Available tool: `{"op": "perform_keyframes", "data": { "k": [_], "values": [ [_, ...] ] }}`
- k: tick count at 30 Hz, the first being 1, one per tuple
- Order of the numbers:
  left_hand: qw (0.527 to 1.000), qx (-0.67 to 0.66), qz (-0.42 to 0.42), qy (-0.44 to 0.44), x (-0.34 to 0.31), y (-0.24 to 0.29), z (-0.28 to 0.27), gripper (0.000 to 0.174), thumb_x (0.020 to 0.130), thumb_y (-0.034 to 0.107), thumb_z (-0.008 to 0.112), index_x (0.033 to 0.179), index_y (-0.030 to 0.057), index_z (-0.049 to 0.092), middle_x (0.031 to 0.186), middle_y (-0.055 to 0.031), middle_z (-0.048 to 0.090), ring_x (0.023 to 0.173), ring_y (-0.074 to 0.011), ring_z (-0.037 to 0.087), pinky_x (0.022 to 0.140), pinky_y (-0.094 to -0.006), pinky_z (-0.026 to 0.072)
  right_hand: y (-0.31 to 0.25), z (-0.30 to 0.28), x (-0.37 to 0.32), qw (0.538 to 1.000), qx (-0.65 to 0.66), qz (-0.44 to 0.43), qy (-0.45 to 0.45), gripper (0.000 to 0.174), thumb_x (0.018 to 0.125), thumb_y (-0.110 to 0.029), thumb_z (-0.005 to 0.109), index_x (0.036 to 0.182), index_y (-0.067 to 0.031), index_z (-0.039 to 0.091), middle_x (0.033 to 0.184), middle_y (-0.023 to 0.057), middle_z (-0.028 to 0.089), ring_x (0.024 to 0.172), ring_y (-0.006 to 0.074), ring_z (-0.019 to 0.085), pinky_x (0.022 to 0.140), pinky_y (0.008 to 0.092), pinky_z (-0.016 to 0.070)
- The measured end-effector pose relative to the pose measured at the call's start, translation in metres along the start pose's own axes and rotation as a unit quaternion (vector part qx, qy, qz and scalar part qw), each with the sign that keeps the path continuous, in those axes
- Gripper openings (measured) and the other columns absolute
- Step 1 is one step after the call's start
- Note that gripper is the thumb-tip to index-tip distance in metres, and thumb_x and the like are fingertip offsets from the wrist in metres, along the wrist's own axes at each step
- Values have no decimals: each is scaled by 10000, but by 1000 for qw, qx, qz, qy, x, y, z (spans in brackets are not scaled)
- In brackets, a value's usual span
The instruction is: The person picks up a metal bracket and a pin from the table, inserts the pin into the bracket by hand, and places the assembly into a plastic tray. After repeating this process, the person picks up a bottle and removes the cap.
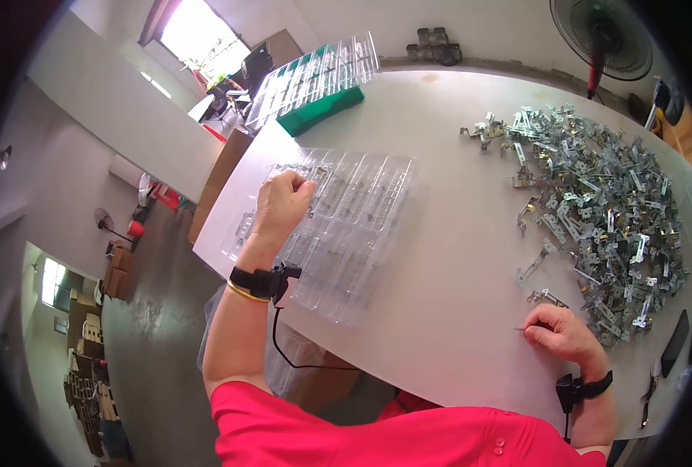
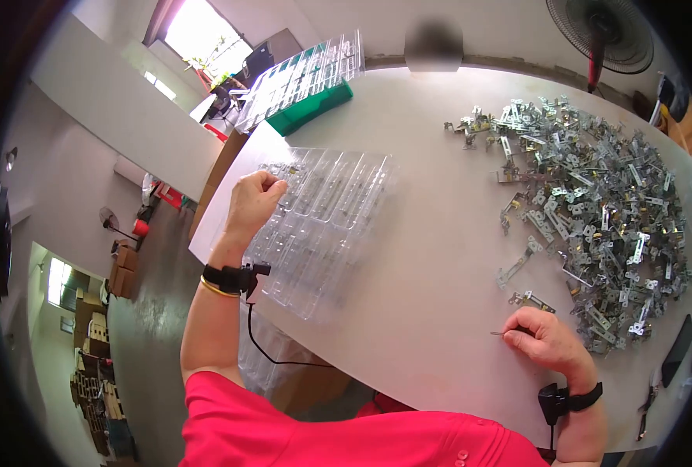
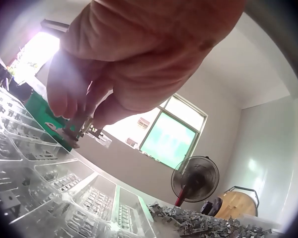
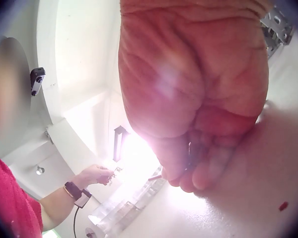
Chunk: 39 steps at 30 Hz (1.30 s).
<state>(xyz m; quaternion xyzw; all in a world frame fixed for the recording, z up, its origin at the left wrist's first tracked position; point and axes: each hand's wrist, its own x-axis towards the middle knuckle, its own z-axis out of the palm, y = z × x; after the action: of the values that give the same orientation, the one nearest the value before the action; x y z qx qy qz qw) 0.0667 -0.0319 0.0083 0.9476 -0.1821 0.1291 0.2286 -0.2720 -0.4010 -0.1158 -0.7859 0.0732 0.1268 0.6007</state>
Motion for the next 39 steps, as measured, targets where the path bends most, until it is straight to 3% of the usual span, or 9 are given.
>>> {"op": "perform_keyframes", "data": {
  "k": [14, 16, 26, 28, 30, 34, 36, 38, 39],
  "values": [
    [996, 61, -4, -71, 31, -15, 64, 265, 803, 258, 716, 845, -3, 737, 811, -211, 723, 799, -315, 717, 762, -415, 548, -7, 1, -3, 1000, -20, -12, 19, 80, 927, -95, 677, 971, -30, 670, 862, 23, 640, 800, 123, 587, 734, 270, 472],
    [994, 63, -14, -84, 30, -15, 69, 278, 781, 260, 698, 840, -9, 734, 865, -268, 707, 870, -421, 705, 818, -470, 553, -5, 2, -4, 999, -33, -15, 23, 82, 926, -99, 677, 970, -30, 670, 863, 28, 643, 802, 131, 592, 736, 275, 474],
    [990, 123, 13, -69, 19, 21, 56, 324, 820, 308, 696, 840, -12, 734, 883, -274, 704, 895, -427, 695, 835, -476, 545, 3, 1, -3, 998, -17, -55, 21, 76, 931, -81, 680, 974, -20, 665, 857, 33, 636, 801, 128, 598, 723, 279, 481],
    [994, 57, 53, -73, 5, 56, 47, 316, 856, 306, 676, 851, -7, 720, 880, -253, 698, 868, -424, 685, 808, -496, 536, 6, 1, -3, 998, -13, -65, 13, 73, 933, -77, 678, 975, -20, 663, 855, 30, 633, 802, 123, 596, 725, 275, 481],
    [991, 13, 128, -44, -20, 95, 49, 237, 879, 241, 687, 872, 7, 727, 830, -211, 699, 798, -360, 695, 728, -433, 527, 8, 2, -2, 998, 2, -62, 16, 69, 936, -74, 671, 975, -19, 661, 853, 22, 630, 803, 112, 592, 724, 272, 480],
    [939, -96, 318, -89, -86, 189, 60, 170, 900, 194, 685, 888, 25, 696, 878, -162, 659, 805, -356, 657, 707, -444, 534, 8, 5, -3, 998, 66, -10, 17, 45, 955, -66, 632, 971, -25, 643, 844, 15, 629, 798, 98, 593, 709, 254, 483],
    [862, -13, 497, -101, -112, 227, 81, 111, 822, 167, 689, 768, 75, 657, 814, -96, 603, 852, -287, 611, 745, -406, 527, 4, 6, -5, 997, 70, 4, 22, 35, 959, -61, 623, 960, -28, 633, 830, 12, 625, 786, 94, 591, 697, 250, 483],
    [855, -171, 477, -111, -145, 262, 96, 117, 738, 176, 689, 739, 72, 635, 833, -85, 597, 870, -270, 597, 766, -384, 508, 8, 21, 6, 997, 74, 18, 30, 31, 963, -57, 615, 949, -31, 622, 816, 9, 620, 775, 89, 588, 685, 247, 484],
    [836, -212, 490, -126, -157, 278, 98, 124, 707, 164, 688, 746, 63, 628, 840, -93, 592, 862, -277, 592, 761, -393, 499, 18, 49, 30, 895, -250, 181, 323, 55, 965, -78, 638, 978, -29, 618, 821, -6, 619, 766, 87, 589, 702, 239, 489]
  ]
}}
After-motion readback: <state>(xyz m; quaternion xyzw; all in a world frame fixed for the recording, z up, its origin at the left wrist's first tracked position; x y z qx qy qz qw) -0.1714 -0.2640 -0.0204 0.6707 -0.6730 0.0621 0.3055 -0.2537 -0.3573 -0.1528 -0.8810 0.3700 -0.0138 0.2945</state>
